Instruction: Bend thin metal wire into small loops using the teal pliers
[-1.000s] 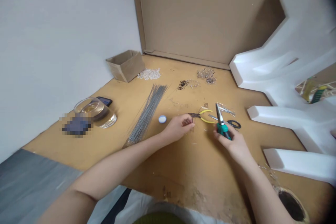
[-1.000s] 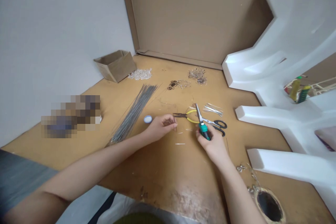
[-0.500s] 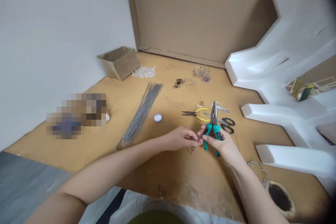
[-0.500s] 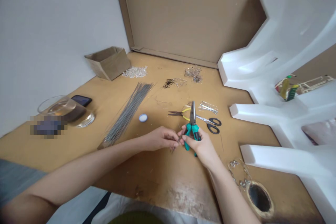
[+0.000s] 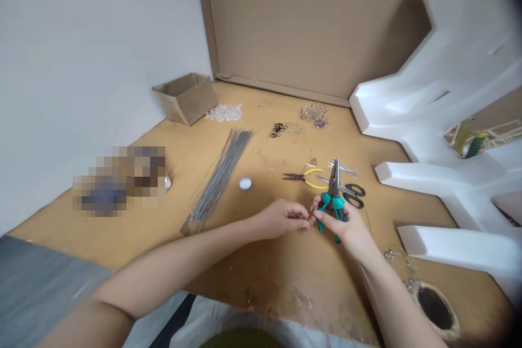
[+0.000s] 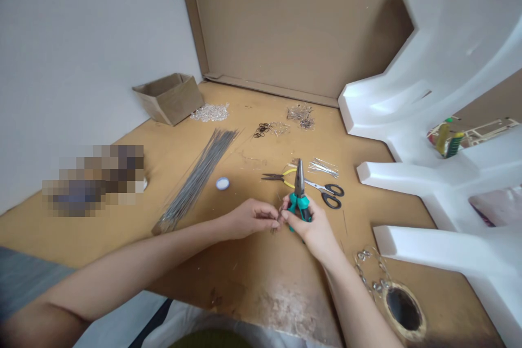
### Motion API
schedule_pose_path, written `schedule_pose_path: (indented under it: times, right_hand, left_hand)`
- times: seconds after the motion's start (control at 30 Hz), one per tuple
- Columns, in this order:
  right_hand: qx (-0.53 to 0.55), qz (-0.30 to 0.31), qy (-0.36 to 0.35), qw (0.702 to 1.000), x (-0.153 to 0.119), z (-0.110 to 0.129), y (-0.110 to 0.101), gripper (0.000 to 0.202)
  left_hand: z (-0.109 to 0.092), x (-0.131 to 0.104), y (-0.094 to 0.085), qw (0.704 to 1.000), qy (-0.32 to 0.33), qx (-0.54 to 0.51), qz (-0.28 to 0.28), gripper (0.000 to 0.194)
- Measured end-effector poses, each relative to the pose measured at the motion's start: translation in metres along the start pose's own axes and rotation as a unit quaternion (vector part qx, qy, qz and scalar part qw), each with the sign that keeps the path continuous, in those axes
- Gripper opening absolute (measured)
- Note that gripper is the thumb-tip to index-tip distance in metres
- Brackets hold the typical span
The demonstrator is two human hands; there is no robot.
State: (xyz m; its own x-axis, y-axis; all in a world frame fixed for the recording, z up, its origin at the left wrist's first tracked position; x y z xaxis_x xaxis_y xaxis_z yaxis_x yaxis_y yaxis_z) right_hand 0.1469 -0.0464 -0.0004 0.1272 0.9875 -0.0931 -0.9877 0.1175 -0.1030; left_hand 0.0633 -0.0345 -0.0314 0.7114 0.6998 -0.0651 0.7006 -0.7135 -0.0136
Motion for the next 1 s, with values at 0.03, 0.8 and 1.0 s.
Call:
schedule_pose_path:
  times: [0.03, 0.8, 1.0]
  right_hand:
    - [0.015, -0.008, 0.004, 1.0, 0.001, -0.001, -0.003, 0.03]
    - [0.007, -0.076, -0.002, 0.997, 0.014, -0.018, -0.025, 0.038]
    - [-0.05, -0.07, -0.009, 0.996, 0.015, -0.018, -0.025, 0.038]
  left_hand:
    - [-0.002, 0.001, -0.005, 1.0, 0.009, 0.003, -0.022, 0.016]
    - [-0.014, 0.012, -0.063, 0.941, 0.136, 0.221, -0.219, 0.01]
    - [-0.011, 0.016, -0.063, 0.943, 0.126, 0.216, -0.219, 0.011]
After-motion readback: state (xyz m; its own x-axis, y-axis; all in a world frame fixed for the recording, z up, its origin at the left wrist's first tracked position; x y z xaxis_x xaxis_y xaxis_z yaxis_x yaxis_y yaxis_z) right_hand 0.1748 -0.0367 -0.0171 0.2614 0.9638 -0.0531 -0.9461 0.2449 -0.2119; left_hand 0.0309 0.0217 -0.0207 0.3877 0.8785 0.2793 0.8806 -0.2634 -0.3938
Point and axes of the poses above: each hand's wrist, its own x-axis towards the middle knuckle, its own y-axis out of the palm, z = x × y, the point moved 10 cm from there along x, towards the middle knuckle, and after that the axes turned 8 degrees about -z, right-handed, at the moved point
